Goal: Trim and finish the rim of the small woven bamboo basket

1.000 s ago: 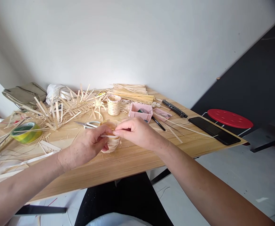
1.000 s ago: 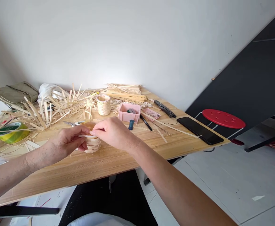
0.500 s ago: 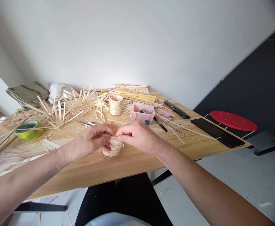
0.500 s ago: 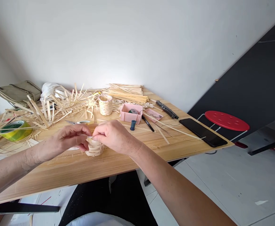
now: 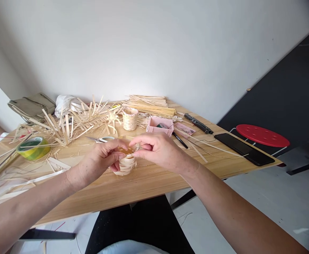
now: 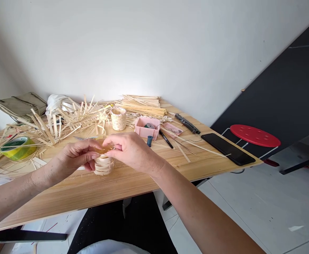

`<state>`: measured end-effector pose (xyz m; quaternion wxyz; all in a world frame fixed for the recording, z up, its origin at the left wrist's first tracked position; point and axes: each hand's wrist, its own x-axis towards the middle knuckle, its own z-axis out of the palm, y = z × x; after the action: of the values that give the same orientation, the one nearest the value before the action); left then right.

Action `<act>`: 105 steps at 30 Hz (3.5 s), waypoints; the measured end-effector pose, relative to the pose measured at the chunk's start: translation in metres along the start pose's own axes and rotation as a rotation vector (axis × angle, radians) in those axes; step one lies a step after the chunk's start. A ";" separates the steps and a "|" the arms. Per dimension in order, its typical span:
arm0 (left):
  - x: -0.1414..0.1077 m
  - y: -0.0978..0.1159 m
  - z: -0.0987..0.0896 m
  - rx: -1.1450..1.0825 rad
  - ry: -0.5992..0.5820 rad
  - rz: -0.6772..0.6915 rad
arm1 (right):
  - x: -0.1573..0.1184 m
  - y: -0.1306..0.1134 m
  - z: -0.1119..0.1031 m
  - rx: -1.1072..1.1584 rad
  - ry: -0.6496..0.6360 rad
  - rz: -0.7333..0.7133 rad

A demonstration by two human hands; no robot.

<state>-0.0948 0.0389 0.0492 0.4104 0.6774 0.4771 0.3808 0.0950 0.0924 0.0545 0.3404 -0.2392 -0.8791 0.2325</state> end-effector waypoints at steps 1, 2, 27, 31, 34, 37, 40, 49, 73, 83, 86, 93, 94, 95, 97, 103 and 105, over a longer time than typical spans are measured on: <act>-0.001 0.001 0.000 0.008 -0.005 0.000 | 0.000 -0.001 0.000 -0.008 0.004 -0.009; -0.002 0.002 0.001 0.021 -0.013 0.001 | 0.000 -0.001 0.000 -0.011 0.000 -0.021; -0.032 0.007 -0.010 1.092 0.056 0.851 | -0.031 -0.025 -0.033 -0.356 0.102 -0.372; -0.035 0.005 -0.011 1.200 0.041 0.911 | -0.027 -0.031 -0.029 -0.529 0.111 -0.560; -0.037 0.007 -0.009 1.192 0.043 0.910 | -0.022 -0.033 -0.026 -0.637 0.083 -0.599; -0.039 0.008 -0.006 1.123 0.039 0.892 | -0.018 -0.033 -0.023 -0.676 0.065 -0.647; -0.039 0.006 -0.005 1.062 0.038 0.883 | -0.015 -0.031 -0.021 -0.665 0.018 -0.655; -0.035 0.004 -0.005 0.995 0.033 0.886 | -0.013 -0.029 -0.018 -0.532 -0.047 -0.650; -0.030 0.010 -0.004 0.712 -0.077 0.710 | -0.006 -0.023 -0.018 -0.440 -0.193 -0.578; -0.010 0.025 -0.009 0.512 -0.216 0.534 | 0.006 -0.016 -0.029 -0.216 -0.208 -0.588; -0.008 0.027 -0.007 0.527 -0.237 0.546 | 0.007 -0.016 -0.030 -0.168 -0.221 -0.607; -0.008 0.027 -0.006 0.525 -0.206 0.550 | 0.007 -0.013 -0.024 -0.188 -0.218 -0.618; -0.008 0.026 -0.006 0.522 -0.197 0.548 | 0.007 -0.013 -0.023 -0.196 -0.217 -0.616; -0.008 0.026 -0.006 0.521 -0.188 0.544 | 0.007 -0.013 -0.022 -0.202 -0.219 -0.612; -0.008 0.025 -0.007 0.527 -0.178 0.541 | 0.007 -0.014 -0.021 -0.210 -0.231 -0.602; -0.011 0.024 -0.011 0.510 -0.175 0.570 | 0.012 -0.017 -0.029 -0.318 -0.264 -0.556; -0.012 0.025 -0.012 0.523 -0.163 0.568 | 0.014 -0.017 -0.028 -0.368 -0.256 -0.577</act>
<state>-0.1004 0.0246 0.0750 0.1388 0.8922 0.3175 0.2897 0.1016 0.0937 0.0899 0.2303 -0.0075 -0.9731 -0.0071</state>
